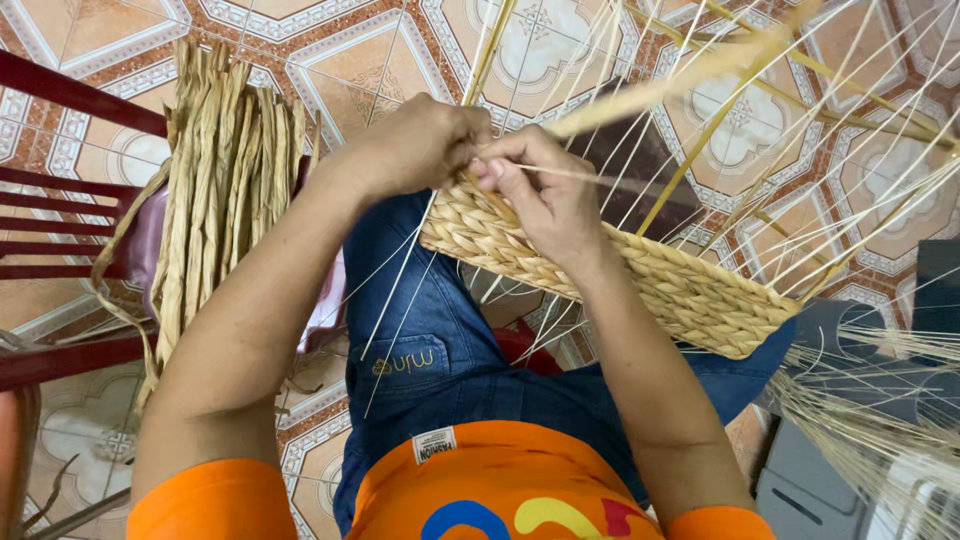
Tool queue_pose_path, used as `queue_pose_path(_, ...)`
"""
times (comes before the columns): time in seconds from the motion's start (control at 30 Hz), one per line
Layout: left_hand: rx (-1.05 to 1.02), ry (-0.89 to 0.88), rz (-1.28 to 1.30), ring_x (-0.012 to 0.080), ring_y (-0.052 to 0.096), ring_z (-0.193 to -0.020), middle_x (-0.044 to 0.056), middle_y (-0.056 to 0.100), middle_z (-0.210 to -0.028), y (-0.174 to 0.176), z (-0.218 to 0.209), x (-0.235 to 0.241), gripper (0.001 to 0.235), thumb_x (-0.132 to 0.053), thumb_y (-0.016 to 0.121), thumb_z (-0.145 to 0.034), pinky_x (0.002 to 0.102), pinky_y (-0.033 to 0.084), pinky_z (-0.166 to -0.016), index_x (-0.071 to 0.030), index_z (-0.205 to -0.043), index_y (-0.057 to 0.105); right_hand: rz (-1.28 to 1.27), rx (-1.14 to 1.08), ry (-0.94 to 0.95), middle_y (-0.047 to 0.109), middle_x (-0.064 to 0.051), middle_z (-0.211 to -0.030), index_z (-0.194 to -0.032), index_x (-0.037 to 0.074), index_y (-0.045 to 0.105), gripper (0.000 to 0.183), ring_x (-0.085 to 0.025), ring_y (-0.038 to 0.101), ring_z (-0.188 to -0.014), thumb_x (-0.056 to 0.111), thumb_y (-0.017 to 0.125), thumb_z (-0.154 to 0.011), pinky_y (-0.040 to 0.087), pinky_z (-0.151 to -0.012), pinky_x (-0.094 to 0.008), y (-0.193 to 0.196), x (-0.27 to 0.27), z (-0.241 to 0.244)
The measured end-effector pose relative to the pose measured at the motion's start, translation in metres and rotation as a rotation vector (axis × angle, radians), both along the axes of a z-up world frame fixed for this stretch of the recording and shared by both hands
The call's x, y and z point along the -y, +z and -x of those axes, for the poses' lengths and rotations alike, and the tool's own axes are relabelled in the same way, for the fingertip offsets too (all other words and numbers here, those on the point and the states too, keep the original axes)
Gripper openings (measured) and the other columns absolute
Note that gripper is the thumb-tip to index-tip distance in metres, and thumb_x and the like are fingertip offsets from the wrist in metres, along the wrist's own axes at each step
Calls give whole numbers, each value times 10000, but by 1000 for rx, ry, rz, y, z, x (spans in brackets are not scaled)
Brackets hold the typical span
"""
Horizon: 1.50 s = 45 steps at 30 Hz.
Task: The person weaves a rectangular basket by hand, interlacing dried palm strips through a vertical frame. They repeatedly pull new strips through the weave and tighten them to build up the basket's body.
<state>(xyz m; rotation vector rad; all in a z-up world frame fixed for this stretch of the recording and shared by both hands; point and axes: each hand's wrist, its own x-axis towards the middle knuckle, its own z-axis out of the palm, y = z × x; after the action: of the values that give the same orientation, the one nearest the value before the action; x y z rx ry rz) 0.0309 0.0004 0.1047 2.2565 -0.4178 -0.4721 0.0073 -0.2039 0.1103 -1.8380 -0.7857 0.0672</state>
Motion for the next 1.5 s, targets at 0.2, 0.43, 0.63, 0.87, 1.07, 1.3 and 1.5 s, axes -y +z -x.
queue_pose_path(0.2,22,-52,-29,185,751,-763,73,779,-882,4,1,5,180,-179,628,-981,368,605,-740,-183,-1122,741,753,580,-110,733,-20,-1014,-1202,104,644,299,-205,699,-874,301,708,-986,549,-822,-452,60,37,-1)
queue_pose_path(0.43,-147,137,360,81,645,-563,18,793,-875,-17,8,-1,217,-274,636,-1020,255,558,-578,-166,-1141,780,986,83,-199,741,-125,-989,-1159,108,696,276,-282,696,-784,335,626,-1017,542,-684,-419,73,70,32)
queue_pose_path(0.63,-143,246,473,41,642,-517,39,790,-872,-25,14,3,228,-244,611,-1017,197,560,-505,-77,-1071,757,1005,-187,-241,737,-121,-923,-1084,122,745,222,-258,719,-774,305,646,-1007,568,-734,-381,52,84,40)
queue_pose_path(0.87,-299,43,378,71,740,-588,57,776,-892,-6,-3,-6,237,-238,567,-1008,217,605,-533,-88,-1141,693,451,161,-186,711,-105,-969,-1176,-1,713,338,-172,689,-831,124,786,-871,583,-730,-335,27,36,44)
queue_pose_path(1.07,-160,55,314,113,732,-597,89,780,-831,-2,11,12,213,-241,642,-986,262,601,-525,-61,-1074,713,-54,-379,-380,757,-52,-1054,-1164,25,726,163,-76,712,-909,-9,630,-1036,605,-798,-244,-16,46,-3)
queue_pose_path(1.3,-143,4,454,115,745,-618,55,770,-898,-15,11,2,181,-223,462,-1083,249,609,-519,-62,-1145,516,71,-665,-200,763,-48,-953,-1382,143,588,373,-73,611,-645,52,593,-1020,490,-578,-217,-29,41,-13)
queue_pose_path(1.5,-220,76,299,189,746,-599,94,750,-821,-7,1,13,122,-170,523,-1038,325,584,-521,-63,-1070,573,88,-32,-151,742,-28,-920,-1103,47,676,99,-66,706,-752,45,577,-1093,590,-667,-227,-33,16,8)
